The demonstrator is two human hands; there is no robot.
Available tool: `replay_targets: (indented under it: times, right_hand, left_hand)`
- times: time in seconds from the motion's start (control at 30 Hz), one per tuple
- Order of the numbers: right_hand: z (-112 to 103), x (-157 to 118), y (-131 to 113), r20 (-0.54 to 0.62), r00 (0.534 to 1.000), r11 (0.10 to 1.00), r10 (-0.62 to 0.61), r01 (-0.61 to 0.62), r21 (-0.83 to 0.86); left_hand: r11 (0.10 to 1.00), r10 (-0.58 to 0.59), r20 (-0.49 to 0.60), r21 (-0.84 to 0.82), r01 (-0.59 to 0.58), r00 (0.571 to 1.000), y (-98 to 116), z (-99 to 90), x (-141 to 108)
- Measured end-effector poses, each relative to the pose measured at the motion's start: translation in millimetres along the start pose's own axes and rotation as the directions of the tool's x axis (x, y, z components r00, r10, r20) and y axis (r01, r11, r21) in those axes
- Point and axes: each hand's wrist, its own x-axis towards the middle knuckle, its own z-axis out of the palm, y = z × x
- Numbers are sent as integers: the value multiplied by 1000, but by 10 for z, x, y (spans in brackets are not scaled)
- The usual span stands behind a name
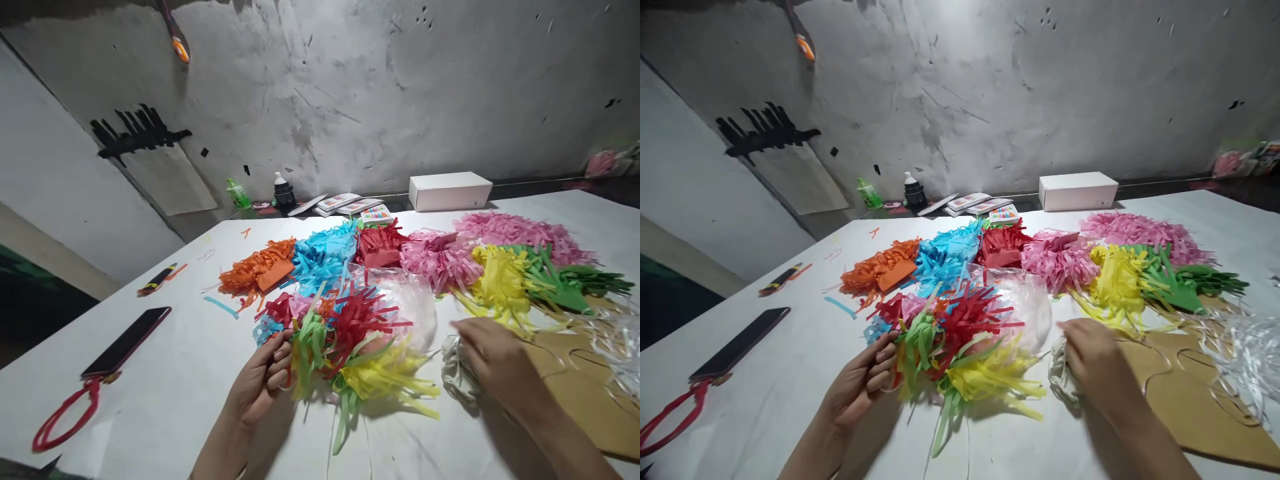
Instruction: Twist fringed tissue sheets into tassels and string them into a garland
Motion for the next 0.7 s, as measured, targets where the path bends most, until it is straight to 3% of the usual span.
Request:
replay_targets:
  times: [0.1,0.23,0.3,0.4,0.43,0.5,0.53,0.57,0.63,0.7]
  right_hand:
    - [341,-31,-299,236,968,995,-86,73,65]
    - [549,51,-464,372,928,989,-31,-27,149]
    - [435,83,-455,447,894,966,-27,-91,241]
    - [40,87,-370,498,867,889,-8,-222,401]
    - [-113,88,-328,479,877,826,28,-290,483]
    - [-378,113,-237,379,899,535,219,-436,724]
    - [-473,140,-194,322,888,435,328,-445,783]
    - [-537,176,-154,273,862,399,426,-450,799]
    - [-583,255,-87,198,818,512,540,-505,694]
    - [-576,294,-34,198,801,640,564,-576,509]
  left_hand:
    - [1000,-2,24,2,1,1000,-17,2,8]
    - [1000,5,28,19,-6,1000,-4,3,14]
    - [998,25,28,50,-27,999,16,-24,22]
    - [980,61,52,187,-70,997,55,-98,40]
    - [968,67,62,239,-80,996,67,-125,46]
    - [927,78,74,361,-99,994,85,-166,53]
    - [896,91,76,429,-115,993,91,-177,54]
    - [855,114,77,500,-138,990,96,-182,52]
    - [750,193,105,625,-216,976,111,-171,36]
    - [648,282,169,692,-317,945,146,-146,4]
